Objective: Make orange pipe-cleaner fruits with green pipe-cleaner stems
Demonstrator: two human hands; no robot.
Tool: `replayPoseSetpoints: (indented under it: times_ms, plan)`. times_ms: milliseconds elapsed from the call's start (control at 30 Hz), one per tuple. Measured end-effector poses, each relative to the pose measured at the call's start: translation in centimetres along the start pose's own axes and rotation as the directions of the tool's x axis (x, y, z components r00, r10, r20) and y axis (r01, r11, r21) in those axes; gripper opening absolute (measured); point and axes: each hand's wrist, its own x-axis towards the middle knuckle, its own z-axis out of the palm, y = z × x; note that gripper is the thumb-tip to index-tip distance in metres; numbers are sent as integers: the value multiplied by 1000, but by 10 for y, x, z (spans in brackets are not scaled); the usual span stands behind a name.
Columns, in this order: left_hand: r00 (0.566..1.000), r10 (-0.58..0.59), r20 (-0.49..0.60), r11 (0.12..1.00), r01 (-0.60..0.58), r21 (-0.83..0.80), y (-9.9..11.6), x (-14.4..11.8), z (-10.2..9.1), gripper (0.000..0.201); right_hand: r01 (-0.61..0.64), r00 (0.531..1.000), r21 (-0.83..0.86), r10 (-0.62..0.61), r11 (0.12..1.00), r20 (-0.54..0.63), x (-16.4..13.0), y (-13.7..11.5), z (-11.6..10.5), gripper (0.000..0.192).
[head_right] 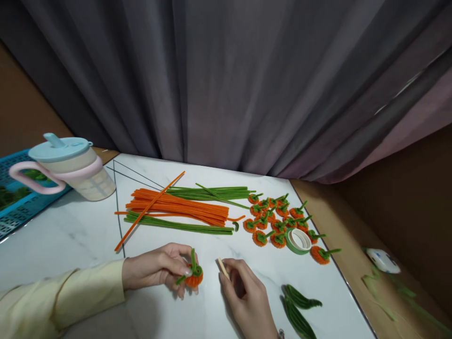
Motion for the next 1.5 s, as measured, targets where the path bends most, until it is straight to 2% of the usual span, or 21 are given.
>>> replayPoseSetpoints:
  times_ms: [233,400,600,733,867,1100,1233,1367,1500]
  plan:
    - [1000,-8,15,1000,7,13,-2,1,-3,19,-31,999,45,30,998,25,4,1,-2,25]
    - [1000,-14,18,1000,14,16,-3,0,-3,21,-44,999,69,44,997,3,7,-1,-2,26]
    - [1000,-4,24,1000,4,-2,-1,1,-2,24,-30,1000,31,30,999,3,6,1,-2,26]
    - [999,11,40,1000,-11,-5,-1,0,-2,24,16,1000,-35,-15,999,19,5,1,-1,24]
    - [997,22,77,1000,-22,-3,-3,1,-5,27,139,990,-69,-139,988,5,5,1,0,20]
    - [997,51,53,999,-51,0,-1,-2,-5,29,333,934,-128,-345,934,-87,6,-7,2,15]
    - [998,64,27,998,-64,16,0,-6,0,28,460,857,-182,-488,869,-164,2,-14,3,21]
    - [998,54,33,995,-57,88,0,-7,1,25,565,798,-146,-583,812,-151,0,-14,7,28]
    - [998,48,39,988,-53,143,-2,-7,2,25,603,775,-155,-621,783,-117,1,-13,10,28]
